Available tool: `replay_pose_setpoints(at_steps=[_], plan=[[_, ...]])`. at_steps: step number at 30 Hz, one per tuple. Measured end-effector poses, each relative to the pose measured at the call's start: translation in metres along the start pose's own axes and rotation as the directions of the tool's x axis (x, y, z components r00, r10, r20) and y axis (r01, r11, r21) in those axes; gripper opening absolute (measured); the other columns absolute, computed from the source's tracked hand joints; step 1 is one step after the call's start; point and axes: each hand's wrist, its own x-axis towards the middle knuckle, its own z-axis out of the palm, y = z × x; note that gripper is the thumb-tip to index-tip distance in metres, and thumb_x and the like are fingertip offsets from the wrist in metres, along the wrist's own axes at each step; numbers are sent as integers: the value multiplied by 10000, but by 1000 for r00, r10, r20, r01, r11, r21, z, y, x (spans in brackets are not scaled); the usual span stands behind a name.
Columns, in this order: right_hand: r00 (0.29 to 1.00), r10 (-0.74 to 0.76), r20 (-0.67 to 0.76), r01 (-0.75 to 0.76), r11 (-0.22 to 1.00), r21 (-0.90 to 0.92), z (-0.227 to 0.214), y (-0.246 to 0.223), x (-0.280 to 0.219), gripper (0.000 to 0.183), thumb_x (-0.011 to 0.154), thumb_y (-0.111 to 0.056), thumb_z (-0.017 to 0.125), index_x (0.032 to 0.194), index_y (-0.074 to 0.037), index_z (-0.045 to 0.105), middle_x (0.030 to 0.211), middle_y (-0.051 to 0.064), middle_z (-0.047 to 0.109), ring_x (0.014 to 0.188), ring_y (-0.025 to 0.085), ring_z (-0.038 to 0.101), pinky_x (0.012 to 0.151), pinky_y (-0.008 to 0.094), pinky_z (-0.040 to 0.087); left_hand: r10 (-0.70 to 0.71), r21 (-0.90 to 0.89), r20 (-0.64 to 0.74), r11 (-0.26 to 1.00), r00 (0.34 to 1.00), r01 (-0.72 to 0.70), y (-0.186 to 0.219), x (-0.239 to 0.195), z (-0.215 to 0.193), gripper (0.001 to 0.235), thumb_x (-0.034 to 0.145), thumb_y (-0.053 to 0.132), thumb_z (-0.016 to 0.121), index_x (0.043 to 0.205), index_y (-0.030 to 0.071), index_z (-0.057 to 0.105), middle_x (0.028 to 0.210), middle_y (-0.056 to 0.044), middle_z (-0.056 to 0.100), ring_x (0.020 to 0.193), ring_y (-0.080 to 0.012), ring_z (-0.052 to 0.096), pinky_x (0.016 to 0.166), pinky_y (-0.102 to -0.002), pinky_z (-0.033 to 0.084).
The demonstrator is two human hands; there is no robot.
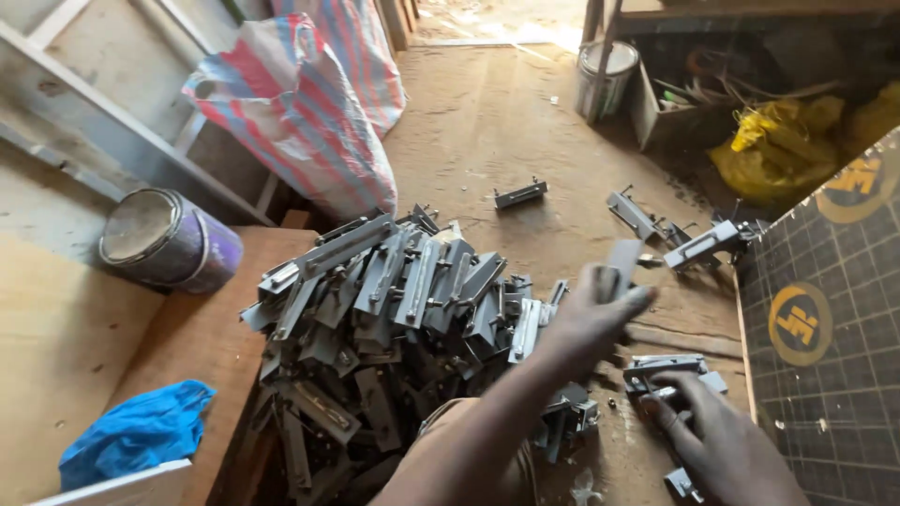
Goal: Assembling small metal components by hand in a workshop environment
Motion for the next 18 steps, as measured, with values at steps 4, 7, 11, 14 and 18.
replay_pose_setpoints(at_steps=[4,7,11,14,18], plan=[[992,63,112,-57,997,-54,-8,-20,-7,416,904,-583,552,1274,-421,653,1304,-171,754,1203,86,730,977,289,548,150,411,-255,911,955,-33,14,-21,-80,612,843,364,701,1386,225,455,1226,-72,676,998,-217,680,837,-382,550],[997,-13,81,20,995,-95,4,-2,-1,456,898,-624,511,1264,-375,622,1267,-111,752,1202,132,706,956,315,550,377,826,-382,549,843,128,8,-30,-152,622,912,233,655,1459,261,360,1187,-107,621,830,-343,671,683,-490,567],[995,-63,79,67,996,-58,15,9,12,418,896,-590,544,1251,-396,651,1291,-171,759,1243,76,698,994,282,548,622,907,-399,163,673,387,-18,-5,-235,939,884,505,676,1605,164,180,1361,-184,432,1141,-382,464,900,-567,384],[992,-71,101,79,994,-77,29,18,24,425,896,-602,536,1262,-409,633,1309,-169,749,1254,73,698,988,282,563,554,859,-441,33,706,511,-65,14,-263,1089,850,646,586,1593,151,-37,1647,-154,90,1483,-434,144,1175,-653,52],[989,-75,130,86,993,-77,27,14,21,330,912,-554,576,1199,-415,662,1154,-167,782,1108,50,723,948,248,531,766,881,-316,18,560,473,-106,35,-279,851,944,561,418,1628,117,175,1638,-219,258,1460,-512,253,1169,-694,100]])
